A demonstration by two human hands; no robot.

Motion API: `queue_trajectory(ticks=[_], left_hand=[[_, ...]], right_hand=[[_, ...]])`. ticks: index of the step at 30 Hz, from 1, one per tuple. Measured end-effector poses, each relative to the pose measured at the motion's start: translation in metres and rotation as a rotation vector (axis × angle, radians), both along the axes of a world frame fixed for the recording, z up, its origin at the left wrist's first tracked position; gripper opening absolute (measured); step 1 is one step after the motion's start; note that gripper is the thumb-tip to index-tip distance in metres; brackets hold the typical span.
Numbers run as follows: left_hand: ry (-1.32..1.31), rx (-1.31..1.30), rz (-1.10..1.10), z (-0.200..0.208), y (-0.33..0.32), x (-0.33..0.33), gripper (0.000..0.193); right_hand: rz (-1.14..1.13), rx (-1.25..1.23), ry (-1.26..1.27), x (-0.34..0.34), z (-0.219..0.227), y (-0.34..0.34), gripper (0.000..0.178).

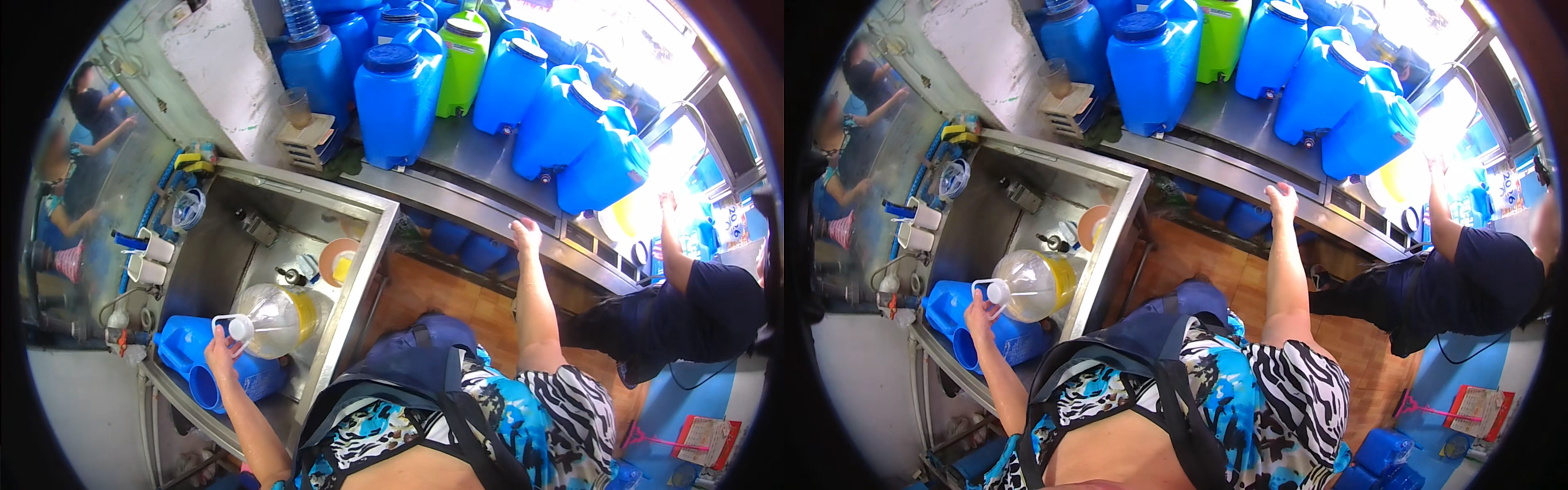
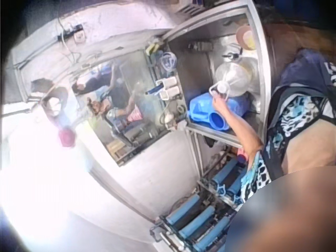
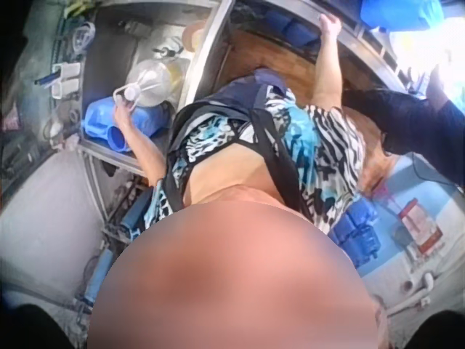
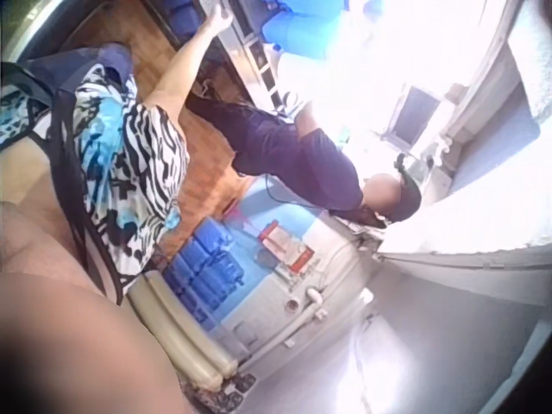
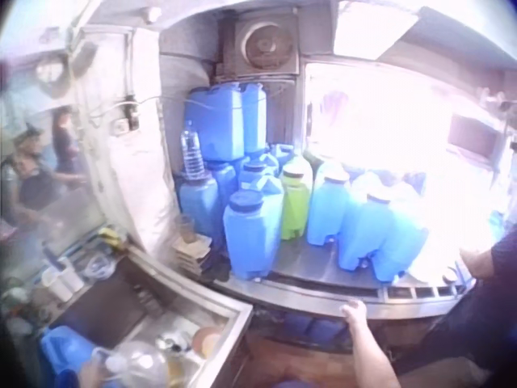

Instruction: The person scrubs and rinses a transparent plastic container with a yellow label, then a blue plastic jerrycan, using a sponge and running water in a stainless steel sink. The person places the cleaned containers on a nearby counter.

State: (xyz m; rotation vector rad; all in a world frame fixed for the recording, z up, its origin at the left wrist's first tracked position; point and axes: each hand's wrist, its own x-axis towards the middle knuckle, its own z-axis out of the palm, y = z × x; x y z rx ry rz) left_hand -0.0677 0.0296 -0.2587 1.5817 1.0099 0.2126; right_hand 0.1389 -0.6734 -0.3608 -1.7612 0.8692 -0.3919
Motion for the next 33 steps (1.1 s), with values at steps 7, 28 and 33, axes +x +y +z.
queue_trajectory(ticks=[7, 28, 33], left_hand=[[-0.08, 0.088, 0.27, -0.053, 0.005, 0.006, 0.054], [-0.064, 0.123, 0.374, -0.075, -0.043, 0.01, 0.059], [0.007, 0.597, 0.357, -0.052, -0.096, 0.021, 0.083]], right_hand=[[-0.378, -0.479, -0.546, 0.039, 0.068, -0.08, 0.061], [-0.332, -1.082, -0.779, 0.215, 0.175, -0.095, 0.06], [0.52, -0.903, -1.003, 0.118, 0.154, 0.115, 0.017]])
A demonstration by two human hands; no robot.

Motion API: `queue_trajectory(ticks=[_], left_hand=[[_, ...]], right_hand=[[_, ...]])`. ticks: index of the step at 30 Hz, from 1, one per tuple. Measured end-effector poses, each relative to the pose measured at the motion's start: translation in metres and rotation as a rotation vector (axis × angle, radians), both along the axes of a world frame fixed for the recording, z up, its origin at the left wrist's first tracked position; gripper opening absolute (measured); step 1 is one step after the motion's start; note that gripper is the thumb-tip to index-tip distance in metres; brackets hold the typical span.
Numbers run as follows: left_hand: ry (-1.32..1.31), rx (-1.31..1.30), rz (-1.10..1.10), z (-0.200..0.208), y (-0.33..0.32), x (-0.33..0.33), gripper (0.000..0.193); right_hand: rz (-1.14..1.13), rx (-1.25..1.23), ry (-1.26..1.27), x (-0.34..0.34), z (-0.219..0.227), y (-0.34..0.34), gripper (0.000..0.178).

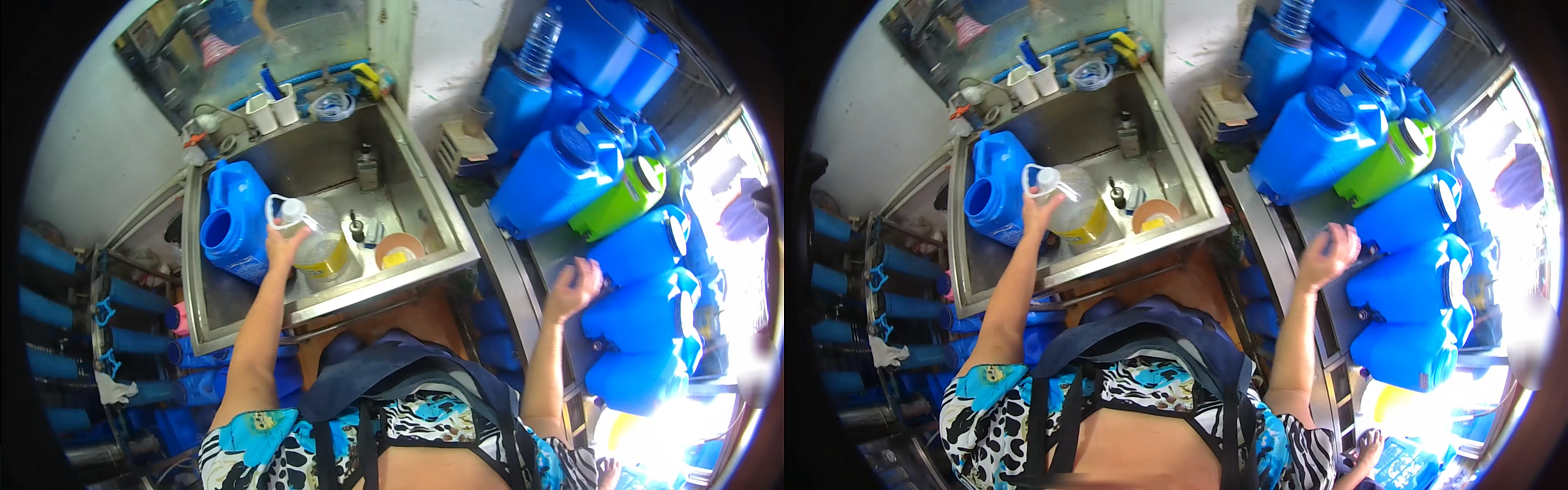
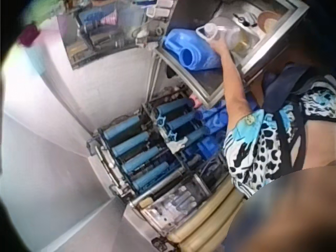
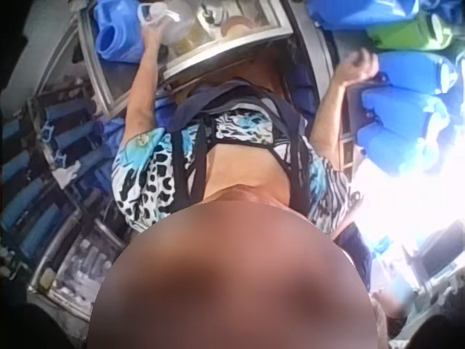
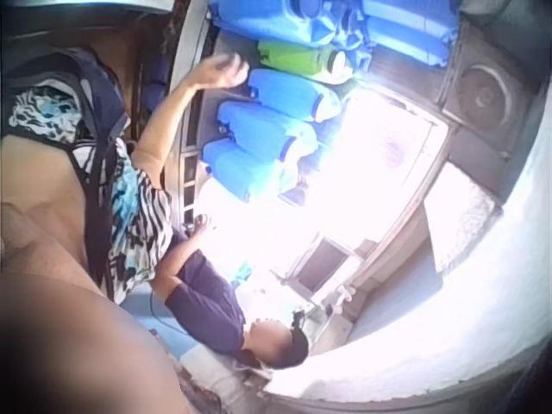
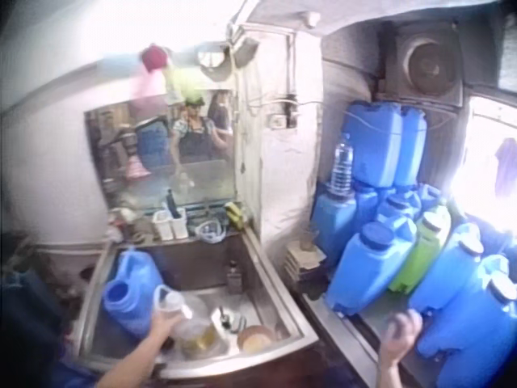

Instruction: The person scrubs and rinses a transparent plastic container with a yellow label, then a blue plastic jerrycan, using a sponge and running water in a stainless steel sink. The person places the cleaned containers on a nearby counter.

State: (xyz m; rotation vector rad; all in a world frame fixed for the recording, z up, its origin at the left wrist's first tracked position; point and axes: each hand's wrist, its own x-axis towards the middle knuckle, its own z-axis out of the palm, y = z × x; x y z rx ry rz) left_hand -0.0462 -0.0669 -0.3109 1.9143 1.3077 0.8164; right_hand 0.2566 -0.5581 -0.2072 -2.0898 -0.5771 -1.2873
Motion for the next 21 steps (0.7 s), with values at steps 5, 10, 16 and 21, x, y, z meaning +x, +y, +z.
queue_trajectory(ticks=[5, 10, 16, 21], left_hand=[[0.26, 0.055, -0.044, 0.018, -0.011, 0.002, 0.113], [0.187, 0.145, -0.08, 0.01, 0.012, 0.006, 0.121], [0.072, 0.026, -0.159, -0.005, 0.052, 0.02, 0.101], [0.014, 0.09, -0.317, -0.008, 0.081, 0.04, 0.076]], right_hand=[[0.8, -0.09, 0.259, -0.092, -0.004, 0.167, 0.025], [1.253, -0.593, 0.585, -0.144, -0.018, 0.279, 0.022], [0.938, -1.642, 1.117, -0.14, -0.104, 0.344, 0.022], [0.252, -1.696, 1.821, -0.089, -0.145, 0.365, 0.026]])
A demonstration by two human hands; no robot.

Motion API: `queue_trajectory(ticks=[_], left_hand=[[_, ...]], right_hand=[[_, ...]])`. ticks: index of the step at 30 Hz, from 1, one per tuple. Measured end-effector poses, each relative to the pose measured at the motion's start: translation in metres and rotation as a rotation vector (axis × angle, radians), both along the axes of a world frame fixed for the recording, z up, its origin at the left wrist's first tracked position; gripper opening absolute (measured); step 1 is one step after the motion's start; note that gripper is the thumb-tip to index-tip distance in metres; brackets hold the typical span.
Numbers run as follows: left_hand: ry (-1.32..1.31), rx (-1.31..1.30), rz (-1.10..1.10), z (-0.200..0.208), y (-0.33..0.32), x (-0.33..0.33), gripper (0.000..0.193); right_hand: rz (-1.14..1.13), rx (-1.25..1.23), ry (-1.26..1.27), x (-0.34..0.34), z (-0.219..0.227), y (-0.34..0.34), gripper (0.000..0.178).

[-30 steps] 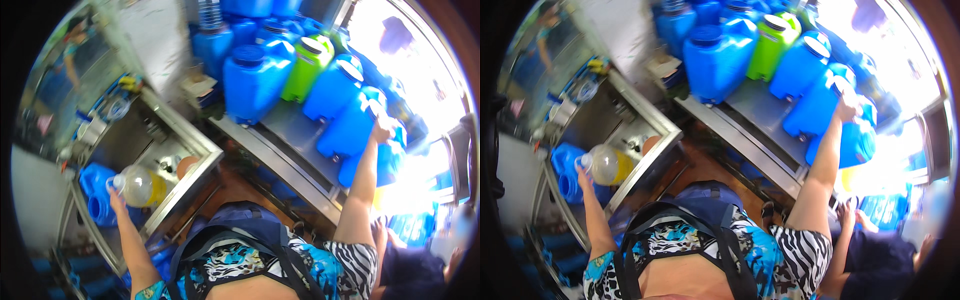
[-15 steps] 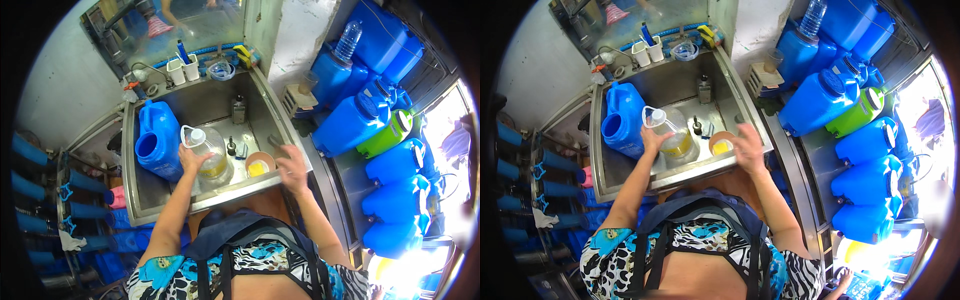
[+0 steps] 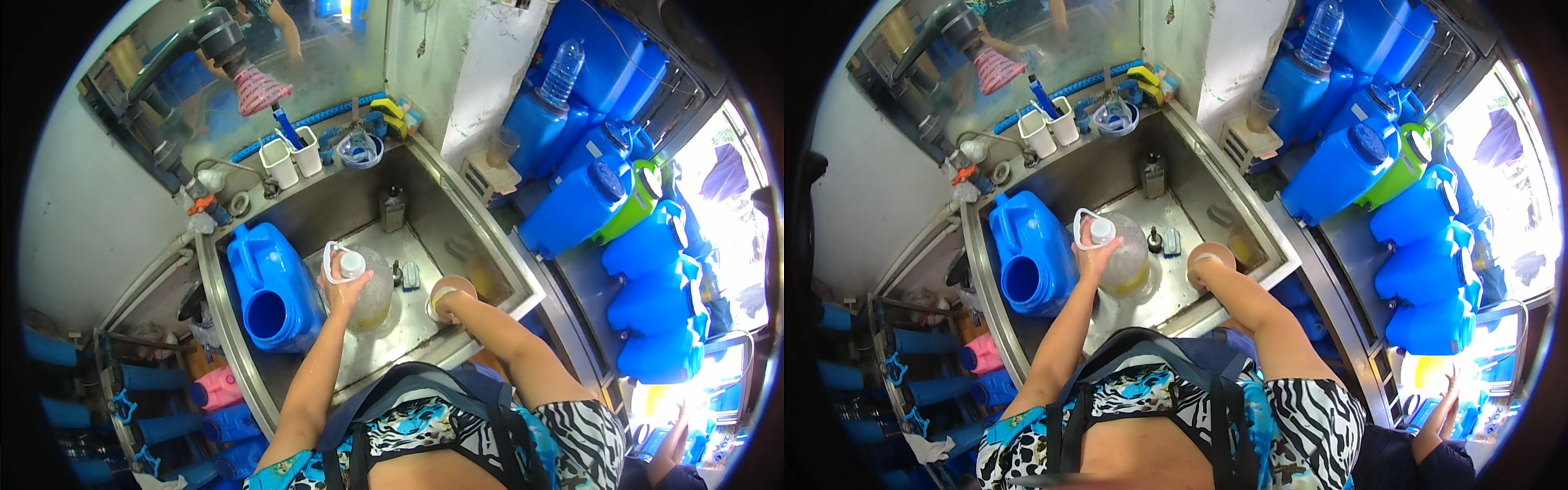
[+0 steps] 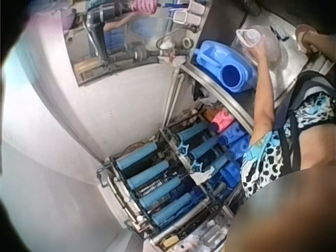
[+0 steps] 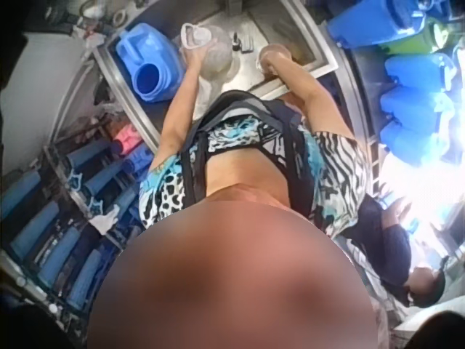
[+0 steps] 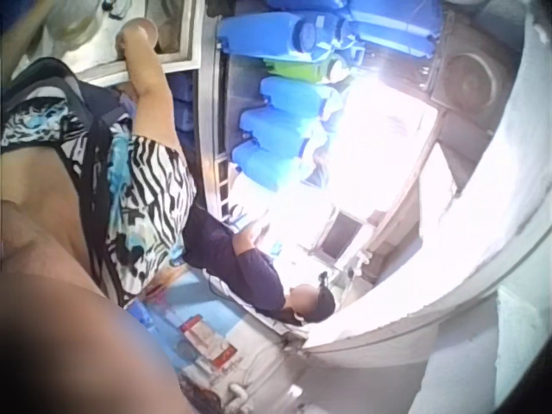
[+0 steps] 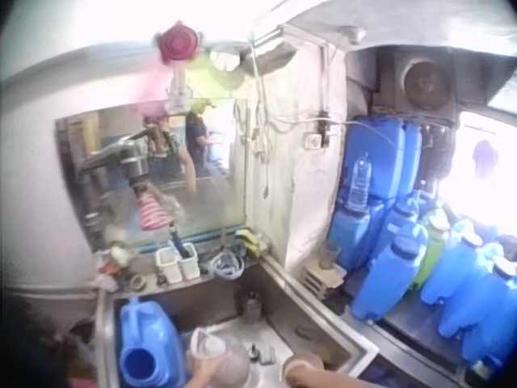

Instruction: The person scrubs and rinses a transparent plastic container with a yellow label, then a blue plastic jerrycan, using a sponge and running water in a stainless steel sink. The person places the cleaned containers on a nearby counter.

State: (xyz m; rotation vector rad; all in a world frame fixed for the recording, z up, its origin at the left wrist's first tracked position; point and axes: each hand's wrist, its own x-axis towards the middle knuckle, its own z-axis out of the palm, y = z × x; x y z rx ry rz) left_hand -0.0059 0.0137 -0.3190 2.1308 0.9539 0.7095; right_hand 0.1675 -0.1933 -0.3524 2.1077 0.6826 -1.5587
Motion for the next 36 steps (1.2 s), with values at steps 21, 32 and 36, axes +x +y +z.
queue_trajectory(ticks=[21, 32, 36], left_hand=[[-0.197, 0.03, -0.003, -0.009, 0.025, 0.003, 0.078], [0.141, 0.044, 0.043, 0.012, 0.016, 0.004, 0.08], [-0.018, 0.096, 0.045, 0.009, 0.017, -0.009, 0.071]], right_hand=[[0.608, -0.054, 0.345, 0.053, -0.062, 0.032, 0.044], [-0.174, 1.788, -0.103, -0.031, 0.042, 0.134, 0.047], [-0.738, 1.481, 0.039, -0.025, 0.006, 0.146, 0.051]])
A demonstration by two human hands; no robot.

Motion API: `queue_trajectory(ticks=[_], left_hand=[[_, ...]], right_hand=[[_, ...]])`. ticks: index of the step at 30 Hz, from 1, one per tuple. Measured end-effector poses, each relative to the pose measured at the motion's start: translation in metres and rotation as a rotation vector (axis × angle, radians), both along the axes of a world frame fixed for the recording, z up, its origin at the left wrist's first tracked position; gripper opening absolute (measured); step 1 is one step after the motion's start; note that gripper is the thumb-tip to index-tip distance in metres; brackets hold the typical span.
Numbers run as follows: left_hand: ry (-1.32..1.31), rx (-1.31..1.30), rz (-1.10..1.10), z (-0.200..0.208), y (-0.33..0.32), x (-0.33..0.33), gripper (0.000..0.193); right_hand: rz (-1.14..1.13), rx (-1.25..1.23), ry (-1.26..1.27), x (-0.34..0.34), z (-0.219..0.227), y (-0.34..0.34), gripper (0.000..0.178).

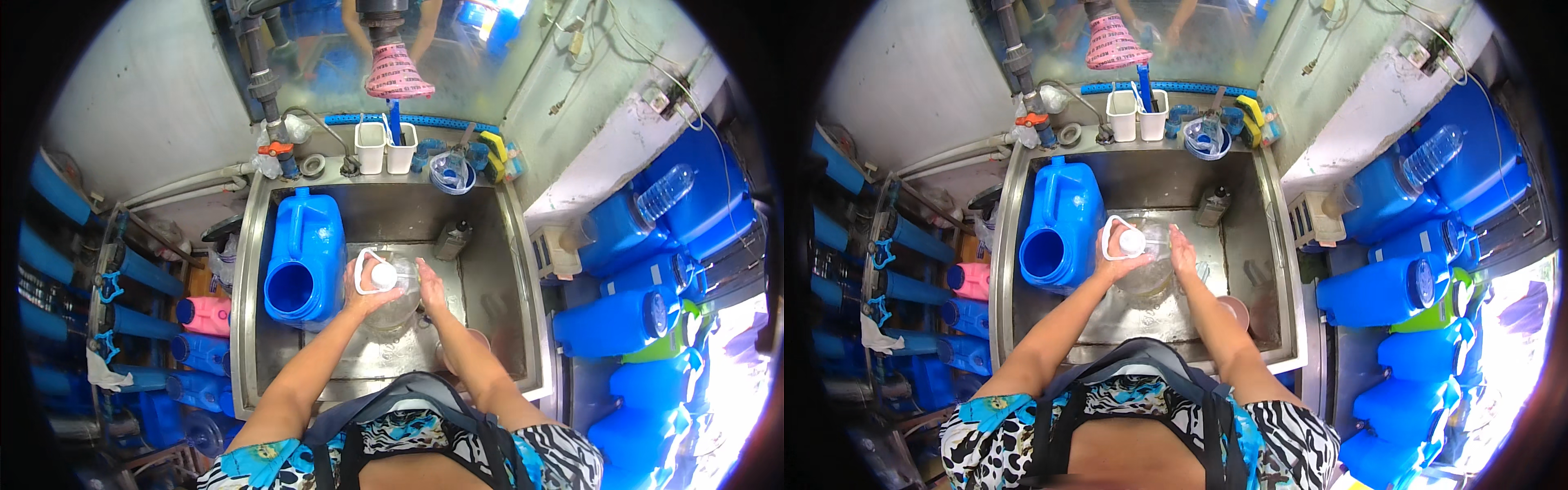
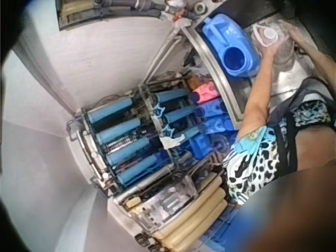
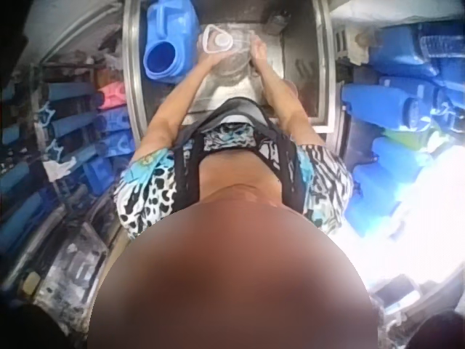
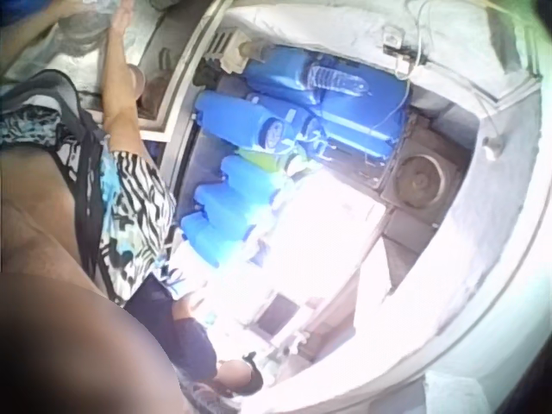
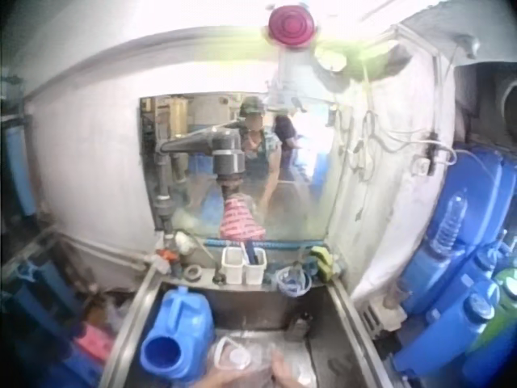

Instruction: The person scrubs and rinses a transparent plastic container with a yellow label, then a blue plastic jerrycan, using a sponge and running water in a stainless steel sink. The person places the cleaned containers on a nearby counter.

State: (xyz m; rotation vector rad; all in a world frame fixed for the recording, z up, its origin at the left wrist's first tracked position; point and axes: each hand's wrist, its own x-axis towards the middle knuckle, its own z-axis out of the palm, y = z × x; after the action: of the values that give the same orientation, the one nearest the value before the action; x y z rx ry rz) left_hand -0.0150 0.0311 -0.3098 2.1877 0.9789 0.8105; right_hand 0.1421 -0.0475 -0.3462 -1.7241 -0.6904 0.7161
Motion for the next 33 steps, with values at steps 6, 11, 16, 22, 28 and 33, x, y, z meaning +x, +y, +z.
queue_trajectory(ticks=[6, 11, 16, 22, 28, 33], left_hand=[[-0.344, -0.243, -0.008, 0.042, -0.013, 0.006, 0.064], [-0.581, -0.199, -0.156, 0.116, -0.02, -0.012, 0.065], [-0.763, -0.16, -0.159, 0.139, -0.042, -0.013, 0.063], [-0.783, -0.233, -0.075, 0.118, -0.06, -0.004, 0.058], [-0.76, -0.427, 0.065, 0.093, -0.04, -0.022, 0.056], [-0.82, -0.551, 0.01, 0.078, -0.009, -0.036, 0.065]], right_hand=[[0.233, 0.193, -0.385, 0.004, 0.055, -0.01, 0.04], [0.132, 0.251, 0.229, 0.034, 0.132, -0.022, 0.033], [0.002, 0.261, 0.041, 0.012, 0.172, -0.036, 0.035], [0.074, 0.425, -0.912, -0.038, 0.169, -0.061, 0.03], [-0.22, 0.108, -0.358, 0.012, 0.098, -0.05, 0.033], [-0.106, 0.406, -0.583, -0.033, 0.086, -0.021, 0.03]])
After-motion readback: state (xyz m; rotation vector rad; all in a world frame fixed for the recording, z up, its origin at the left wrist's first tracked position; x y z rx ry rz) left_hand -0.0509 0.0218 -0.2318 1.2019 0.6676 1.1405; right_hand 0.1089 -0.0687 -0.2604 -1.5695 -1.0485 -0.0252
